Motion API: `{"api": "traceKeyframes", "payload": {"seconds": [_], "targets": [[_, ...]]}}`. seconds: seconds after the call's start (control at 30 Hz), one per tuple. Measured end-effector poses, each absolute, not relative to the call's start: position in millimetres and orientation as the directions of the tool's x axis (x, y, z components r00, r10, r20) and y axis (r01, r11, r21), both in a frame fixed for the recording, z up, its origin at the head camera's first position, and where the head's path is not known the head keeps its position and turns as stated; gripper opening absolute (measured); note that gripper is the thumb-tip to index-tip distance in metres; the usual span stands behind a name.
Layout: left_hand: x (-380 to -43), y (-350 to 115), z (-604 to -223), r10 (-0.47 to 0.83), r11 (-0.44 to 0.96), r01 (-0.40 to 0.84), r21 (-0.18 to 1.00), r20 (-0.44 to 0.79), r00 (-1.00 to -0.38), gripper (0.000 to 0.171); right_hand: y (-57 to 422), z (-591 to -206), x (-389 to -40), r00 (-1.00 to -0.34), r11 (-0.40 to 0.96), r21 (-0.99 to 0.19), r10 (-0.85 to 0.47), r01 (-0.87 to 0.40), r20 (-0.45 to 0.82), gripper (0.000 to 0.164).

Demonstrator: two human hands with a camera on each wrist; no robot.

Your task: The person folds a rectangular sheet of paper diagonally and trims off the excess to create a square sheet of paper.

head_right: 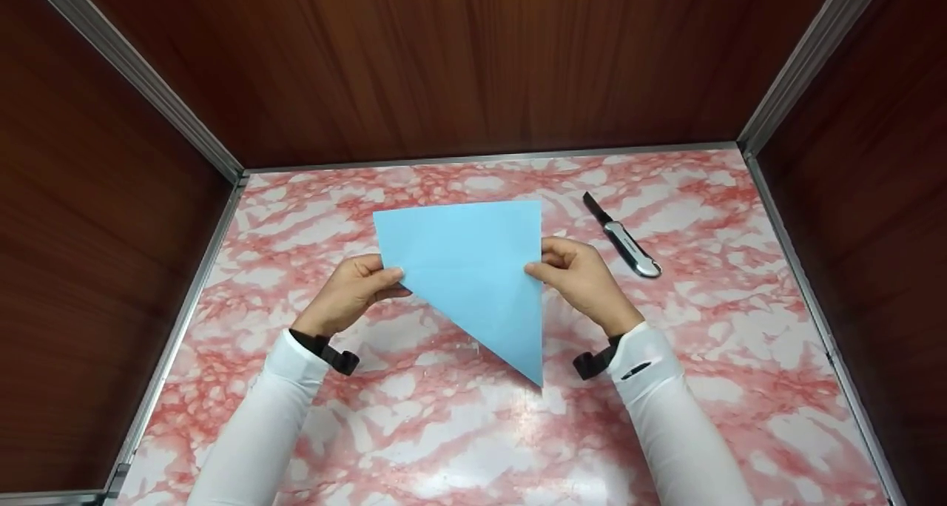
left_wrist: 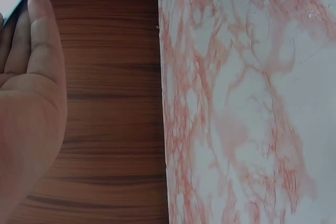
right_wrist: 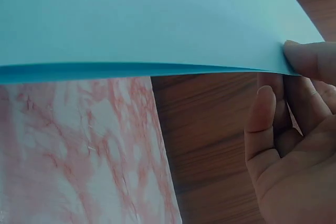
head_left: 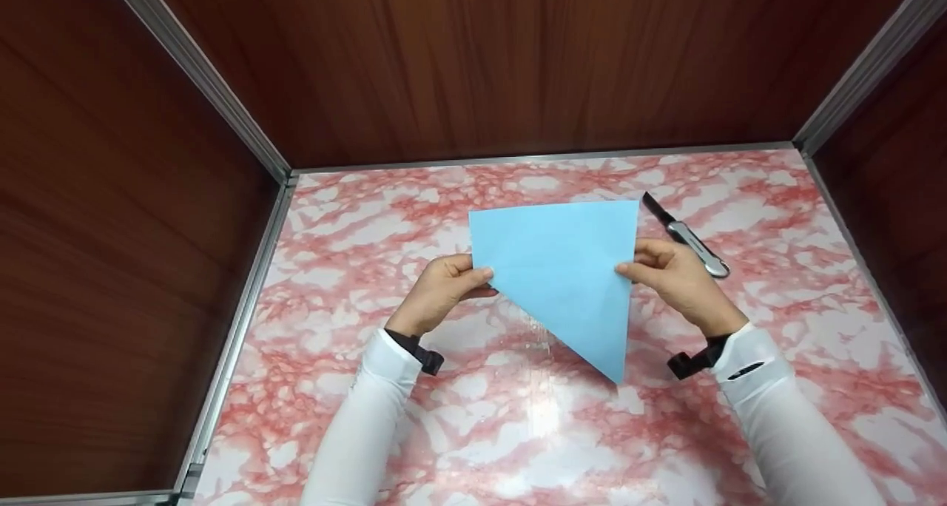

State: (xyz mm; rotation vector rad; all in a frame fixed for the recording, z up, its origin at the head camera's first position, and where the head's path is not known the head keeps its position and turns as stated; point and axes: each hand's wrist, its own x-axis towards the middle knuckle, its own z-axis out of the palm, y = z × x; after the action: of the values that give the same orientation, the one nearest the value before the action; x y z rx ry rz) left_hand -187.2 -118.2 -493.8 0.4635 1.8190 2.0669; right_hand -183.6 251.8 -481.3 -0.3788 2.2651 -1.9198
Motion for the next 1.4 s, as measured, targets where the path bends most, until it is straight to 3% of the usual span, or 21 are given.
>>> {"api": "traceKeyframes", "payload": {"seconds": [0.1, 0.27, 0.53, 0.87, 1.17, 1.4], "targets": [[-187, -122, -493, 0.489, -0.086, -0.074, 0.993, -0.023, -0.872, 0.035, 255, -482, -183, -0.952, 0.209, -0.973, -0.304, -0.099, 0.031, 0.035], [-185, -125, -491, 0.517, 0.001, -0.091, 0.996, -0.078, -0.853, 0.019, 259, -483, -182, -0.940, 0.246, -0.961, -0.340, -0.122, 0.033, 0.033], [-182, -128, -491, 0.564, 0.046, -0.044, 0.998, -0.062, -0.823, 0.027, 262, -487, -180, -0.939, 0.220, -0.965, -0.339, -0.140, 0.059, 0.031], [-182, -124, -494, 0.537, 0.068, 0.019, 0.998, -0.020, -0.843, 0.031, 259, -491, -176, -0.956, 0.228, -0.961, -0.277, -0.159, 0.093, 0.015], [-181, -124, -496, 0.525, 0.055, 0.028, 0.998, -0.005, -0.851, 0.030, 258, -492, -174, -0.957, 0.208, -0.961, -0.264, -0.181, 0.123, 0.012], [-180, -125, -498, 0.516, 0.083, 0.044, 0.996, -0.005, -0.856, 0.029, 255, -495, -173, -0.966, 0.106, -0.979, -0.210, -0.175, 0.150, 0.012]]}}
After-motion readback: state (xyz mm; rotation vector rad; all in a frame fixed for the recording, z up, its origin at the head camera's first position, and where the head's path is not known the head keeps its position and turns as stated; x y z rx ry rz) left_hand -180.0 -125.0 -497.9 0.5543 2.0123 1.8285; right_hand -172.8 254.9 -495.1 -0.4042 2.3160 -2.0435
